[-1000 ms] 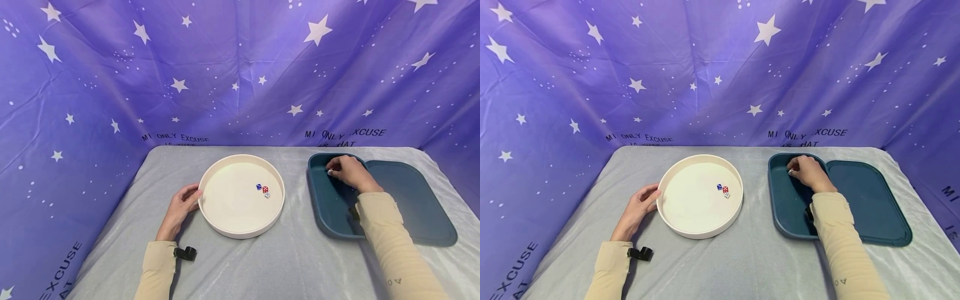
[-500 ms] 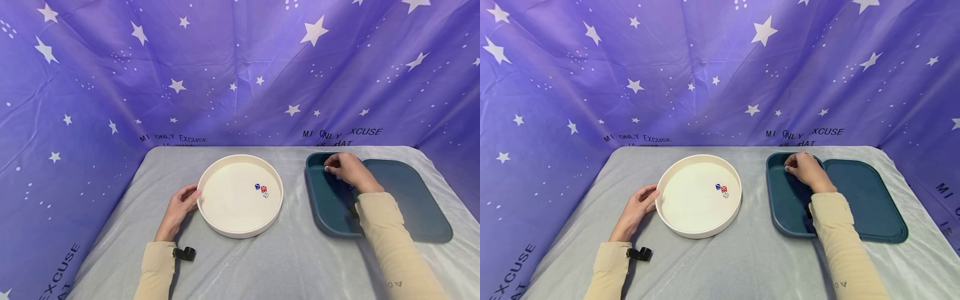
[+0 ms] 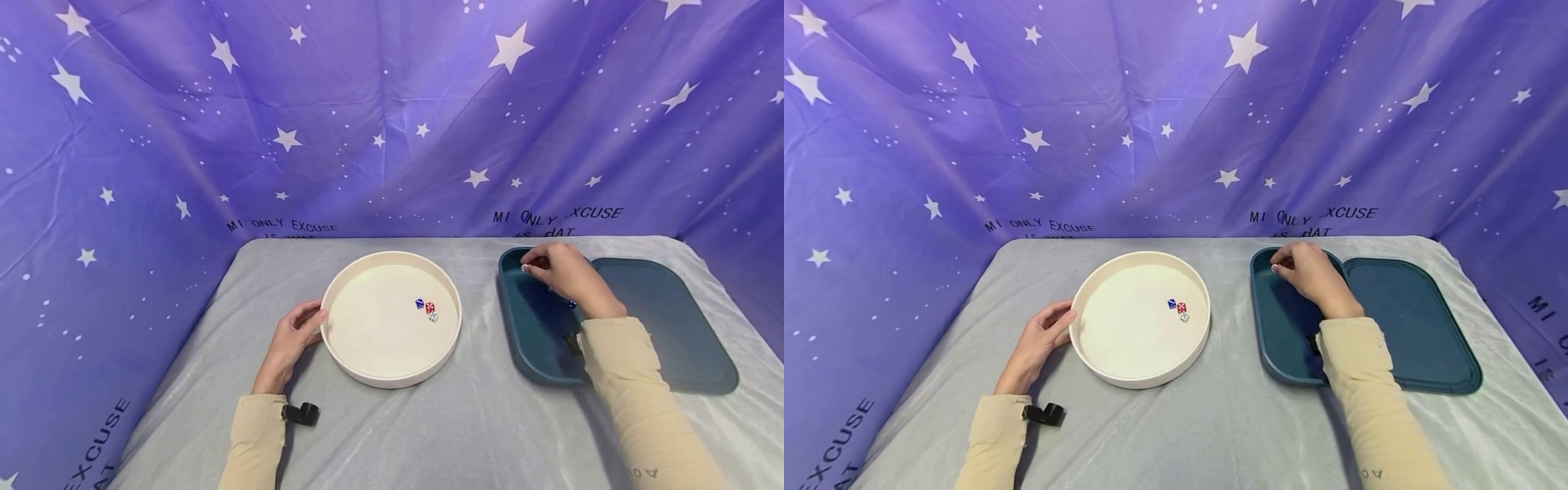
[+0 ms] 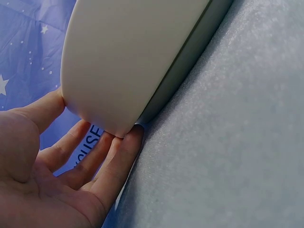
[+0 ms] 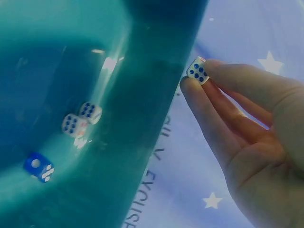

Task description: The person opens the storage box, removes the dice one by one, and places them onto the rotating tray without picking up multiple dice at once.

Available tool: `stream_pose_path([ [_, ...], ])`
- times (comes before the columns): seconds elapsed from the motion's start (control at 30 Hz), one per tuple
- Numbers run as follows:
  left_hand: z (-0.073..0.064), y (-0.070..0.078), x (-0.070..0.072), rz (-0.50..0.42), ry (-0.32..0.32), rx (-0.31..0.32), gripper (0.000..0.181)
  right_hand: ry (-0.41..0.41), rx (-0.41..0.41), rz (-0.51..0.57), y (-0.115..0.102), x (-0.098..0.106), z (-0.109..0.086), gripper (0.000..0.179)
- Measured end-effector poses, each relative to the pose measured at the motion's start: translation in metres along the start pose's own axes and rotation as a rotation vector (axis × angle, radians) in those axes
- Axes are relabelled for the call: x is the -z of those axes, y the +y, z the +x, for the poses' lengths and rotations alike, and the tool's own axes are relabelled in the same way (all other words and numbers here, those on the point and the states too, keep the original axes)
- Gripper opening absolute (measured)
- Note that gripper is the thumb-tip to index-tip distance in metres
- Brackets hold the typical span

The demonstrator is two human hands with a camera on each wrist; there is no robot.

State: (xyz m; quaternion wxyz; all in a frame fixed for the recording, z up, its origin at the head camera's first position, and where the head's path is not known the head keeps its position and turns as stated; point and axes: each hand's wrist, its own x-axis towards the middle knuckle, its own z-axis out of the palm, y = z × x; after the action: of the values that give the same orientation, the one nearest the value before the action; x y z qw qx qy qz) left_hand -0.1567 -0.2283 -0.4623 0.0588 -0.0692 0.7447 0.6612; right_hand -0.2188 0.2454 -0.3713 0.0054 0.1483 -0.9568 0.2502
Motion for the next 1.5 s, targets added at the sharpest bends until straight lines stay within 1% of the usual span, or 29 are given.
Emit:
stream_pose_path([
  [0.4, 0.001, -0.003, -0.002, -0.007, 0.002, -0.001, 0.052, 0.014, 0.014, -0.002, -0.031, 0.007, -0.003, 0.019],
  [0.57, 0.002, -0.005, -0.004, -0.011, 0.003, -0.009, 0.051, 0.031, 0.037, 0.009, -0.040, 0.007, -0.005, 0.018],
  [0.7, 0.003, -0.006, -0.005, -0.026, 0.002, -0.009, 0.050, 0.043, 0.076, 0.009, -0.046, 0.005, -0.005, 0.017],
  [0.9, 0.002, -0.005, -0.004, -0.019, 0.010, -0.009, 0.051, 0.047, 0.123, 0.020, -0.058, 0.000, -0.003, 0.016],
  [1.2, 0.002, -0.003, 0.000, -0.005, 0.007, -0.011, 0.053, 0.054, 0.139, 0.050, -0.077, -0.013, 0.001, 0.015],
  [1.5, 0.004, -0.003, 0.000, -0.011, 0.009, -0.005, 0.053, 0.025, 0.131, 0.099, -0.088, -0.033, 0.010, 0.014],
])
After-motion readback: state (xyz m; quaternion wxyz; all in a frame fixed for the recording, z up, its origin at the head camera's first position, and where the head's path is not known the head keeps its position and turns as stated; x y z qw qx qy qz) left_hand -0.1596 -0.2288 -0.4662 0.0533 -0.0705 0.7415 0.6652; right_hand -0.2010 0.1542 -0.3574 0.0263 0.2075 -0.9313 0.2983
